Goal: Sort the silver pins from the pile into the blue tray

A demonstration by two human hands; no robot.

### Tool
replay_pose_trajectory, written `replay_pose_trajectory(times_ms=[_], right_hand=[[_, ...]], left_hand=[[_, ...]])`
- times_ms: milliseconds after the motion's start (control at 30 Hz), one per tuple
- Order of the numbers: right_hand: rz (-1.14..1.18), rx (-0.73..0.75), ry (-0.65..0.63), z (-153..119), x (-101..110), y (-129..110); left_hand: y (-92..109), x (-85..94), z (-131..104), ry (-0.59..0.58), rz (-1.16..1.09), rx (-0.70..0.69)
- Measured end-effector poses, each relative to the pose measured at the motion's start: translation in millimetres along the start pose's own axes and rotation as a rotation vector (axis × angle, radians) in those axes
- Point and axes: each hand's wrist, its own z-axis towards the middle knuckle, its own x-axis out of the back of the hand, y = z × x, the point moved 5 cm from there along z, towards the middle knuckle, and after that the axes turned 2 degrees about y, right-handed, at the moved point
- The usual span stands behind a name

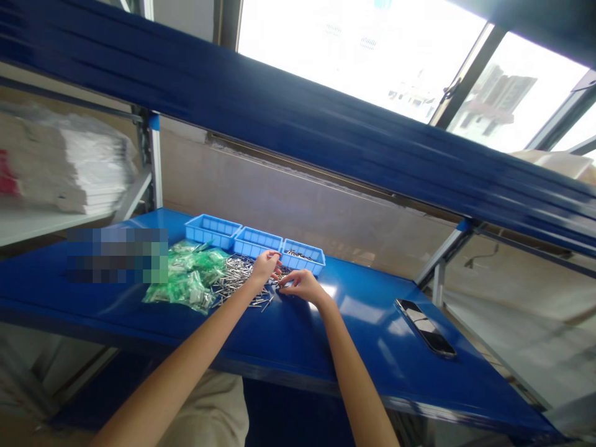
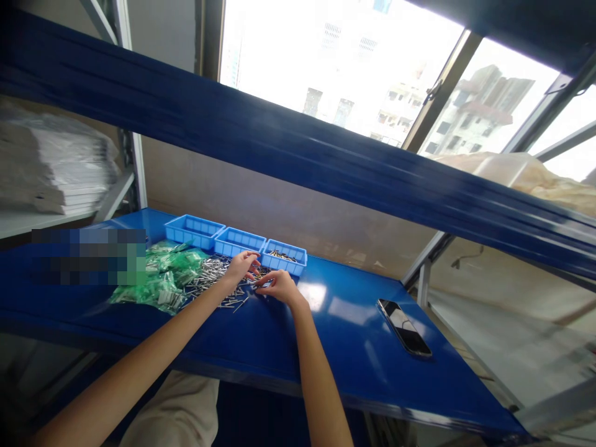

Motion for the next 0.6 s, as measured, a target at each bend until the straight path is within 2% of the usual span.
replay_pose_trajectory(times_ms=[133, 367, 467, 600], right_hand=[[-0.078, 0.044, 0.050, 0, 0, 1], [-0.089, 0.061, 0.260, 3, 10, 1], [0.002, 0.053, 0.384, 5, 17, -2], [0.216, -0.038, 0.493, 7, 22, 0]], left_hand=[[-3, 0.1, 1, 0.011, -0.010, -0.004], [-8, -0.5, 7, -0.004, 0.018, -0.041], [-8, 0.0, 7, -0.009, -0.015, -0.042], [-3, 1.5, 6, -0.005, -0.002, -0.088]])
